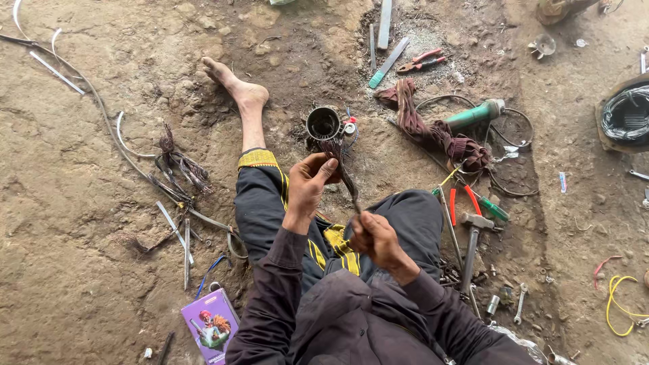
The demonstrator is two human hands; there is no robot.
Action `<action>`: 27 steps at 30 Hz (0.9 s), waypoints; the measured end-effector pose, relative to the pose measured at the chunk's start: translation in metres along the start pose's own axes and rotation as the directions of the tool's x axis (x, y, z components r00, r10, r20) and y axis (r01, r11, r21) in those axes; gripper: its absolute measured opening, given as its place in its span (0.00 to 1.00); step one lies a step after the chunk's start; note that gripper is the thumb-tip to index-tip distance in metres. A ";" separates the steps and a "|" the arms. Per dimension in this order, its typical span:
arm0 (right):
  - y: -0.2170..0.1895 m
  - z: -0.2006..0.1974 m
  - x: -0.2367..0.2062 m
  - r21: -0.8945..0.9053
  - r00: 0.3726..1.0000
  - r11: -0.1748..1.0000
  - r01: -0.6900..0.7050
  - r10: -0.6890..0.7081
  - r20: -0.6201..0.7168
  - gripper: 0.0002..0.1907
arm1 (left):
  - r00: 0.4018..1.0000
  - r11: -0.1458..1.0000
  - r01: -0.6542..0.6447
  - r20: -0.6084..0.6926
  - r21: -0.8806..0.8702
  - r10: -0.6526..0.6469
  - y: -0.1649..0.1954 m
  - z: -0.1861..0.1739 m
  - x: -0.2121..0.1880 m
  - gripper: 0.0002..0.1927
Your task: The person sits on the ground and repairs an electrical motor component. They use pliers to remove wires, a screwdriver to adjust internal parts, and a hammer to strike a wire bundle. The person then twists the wires together by hand.
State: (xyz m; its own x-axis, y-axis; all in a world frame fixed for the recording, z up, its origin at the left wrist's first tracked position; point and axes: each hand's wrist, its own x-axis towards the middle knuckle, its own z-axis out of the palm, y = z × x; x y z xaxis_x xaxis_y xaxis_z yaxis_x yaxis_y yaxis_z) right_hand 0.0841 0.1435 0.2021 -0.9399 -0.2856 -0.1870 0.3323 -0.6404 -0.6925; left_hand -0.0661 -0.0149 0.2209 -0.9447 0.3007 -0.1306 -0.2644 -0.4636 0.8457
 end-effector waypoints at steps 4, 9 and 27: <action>0.002 0.005 -0.003 0.341 0.995 0.935 -0.101 0.100 0.020 0.22 | 0.998 0.999 0.046 -0.035 -0.024 -0.047 -0.004 0.004 -0.004 0.12; 0.003 0.014 -0.004 -0.344 0.974 0.939 0.014 -0.090 -0.206 0.16 | 0.991 0.986 0.134 -0.026 0.101 -0.132 -0.001 0.005 -0.013 0.14; 0.003 0.033 -0.010 -0.668 0.898 0.743 0.030 -0.314 -0.309 0.13 | 0.987 0.978 0.041 -0.159 0.203 -0.008 0.004 0.025 -0.039 0.11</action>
State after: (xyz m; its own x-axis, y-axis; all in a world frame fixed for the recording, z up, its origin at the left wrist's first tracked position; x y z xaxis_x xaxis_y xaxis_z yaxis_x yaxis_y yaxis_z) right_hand 0.0970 0.1208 0.2251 -0.9723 0.1652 -0.1655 0.1664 -0.0082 -0.9860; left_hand -0.0254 -0.0077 0.2429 -0.9613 0.1679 -0.2183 -0.2580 -0.2716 0.9272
